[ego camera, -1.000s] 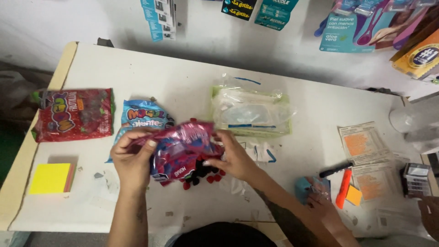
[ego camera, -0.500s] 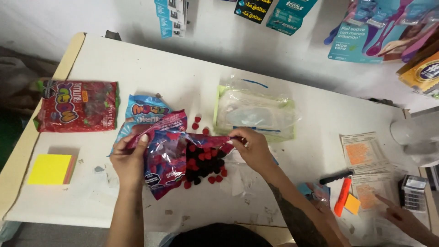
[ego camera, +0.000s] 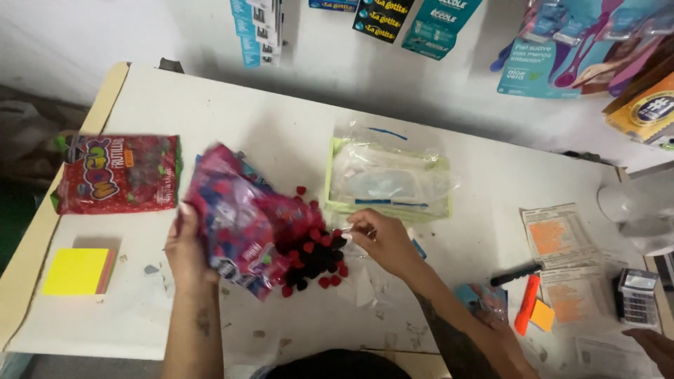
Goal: The person opens a bag of red and black gummy candies and pours them onto a table. They then pick up individual candies and place them into small clear plastic bags one by one.
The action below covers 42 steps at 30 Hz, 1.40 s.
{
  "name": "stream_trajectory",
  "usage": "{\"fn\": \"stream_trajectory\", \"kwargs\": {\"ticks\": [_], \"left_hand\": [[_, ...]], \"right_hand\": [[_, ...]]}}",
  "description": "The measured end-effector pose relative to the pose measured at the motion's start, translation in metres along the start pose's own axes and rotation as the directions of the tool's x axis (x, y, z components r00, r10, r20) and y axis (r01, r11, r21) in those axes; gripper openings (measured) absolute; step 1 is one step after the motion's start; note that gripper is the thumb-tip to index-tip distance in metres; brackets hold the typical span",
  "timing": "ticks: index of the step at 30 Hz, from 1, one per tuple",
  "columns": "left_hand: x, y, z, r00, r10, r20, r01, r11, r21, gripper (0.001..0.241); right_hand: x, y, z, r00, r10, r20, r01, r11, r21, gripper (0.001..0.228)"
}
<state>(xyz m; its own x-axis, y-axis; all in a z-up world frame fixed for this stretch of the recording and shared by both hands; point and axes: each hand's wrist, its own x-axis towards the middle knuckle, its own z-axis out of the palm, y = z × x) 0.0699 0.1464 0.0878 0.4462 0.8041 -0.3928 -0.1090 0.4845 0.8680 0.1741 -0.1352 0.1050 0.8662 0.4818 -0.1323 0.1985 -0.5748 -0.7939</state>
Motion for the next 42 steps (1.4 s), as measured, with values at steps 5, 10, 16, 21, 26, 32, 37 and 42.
{"fn": "stream_trajectory", "kwargs": {"ticks": [5, 10, 16, 21, 26, 32, 37, 42], "left_hand": [[0.115, -0.018, 0.032, 0.979, -0.165, -0.122, 0.113, 0.931, -0.348, 0.059], [0.201, -0.072, 0.087, 0.878, 0.316, -0.359, -0.38, 0.917, -0.122, 0.042], [0.215, -0.072, 0.078, 0.632, 0.773, -0.059, -0.364, 0.364, 0.857, 0.057], [0.208, -0.059, 0.069, 0.524, 0.849, 0.072, -0.497, 0.236, 0.835, 0.071], [0.178, -0.035, 0.063, 0.415, 0.892, 0.182, -0.69, 0.178, 0.702, 0.061], [0.034, -0.042, 0.034, 0.32, 0.691, 0.648, -0.94, 0.144, 0.311, 0.046], [-0.095, -0.104, -0.016, -0.191, 0.175, 0.966, -0.949, 0.219, -0.228, 0.051], [-0.126, -0.134, -0.055, -0.153, 0.35, 0.924, -0.978, 0.083, -0.193, 0.04]], "right_hand": [[-0.016, -0.002, -0.014, 0.998, 0.061, 0.003, -0.061, 0.997, 0.053, 0.027], [-0.038, 0.033, -0.032, 0.971, 0.234, -0.051, -0.23, 0.971, 0.07, 0.026], [-0.075, 0.102, -0.045, 0.945, 0.263, -0.194, -0.273, 0.962, -0.023, 0.027], [-0.088, 0.124, -0.03, 0.89, 0.338, -0.305, -0.353, 0.936, 0.008, 0.017], [-0.093, 0.114, -0.003, 0.79, 0.59, -0.165, -0.612, 0.776, -0.151, 0.028], [-0.109, 0.083, -0.003, 0.819, 0.573, 0.017, -0.573, 0.817, 0.059, 0.012], [-0.111, 0.03, -0.013, 0.806, 0.587, 0.07, -0.559, 0.718, 0.416, 0.029], [-0.107, 0.004, 0.006, 0.808, 0.546, 0.222, -0.571, 0.629, 0.528, 0.027]]}}
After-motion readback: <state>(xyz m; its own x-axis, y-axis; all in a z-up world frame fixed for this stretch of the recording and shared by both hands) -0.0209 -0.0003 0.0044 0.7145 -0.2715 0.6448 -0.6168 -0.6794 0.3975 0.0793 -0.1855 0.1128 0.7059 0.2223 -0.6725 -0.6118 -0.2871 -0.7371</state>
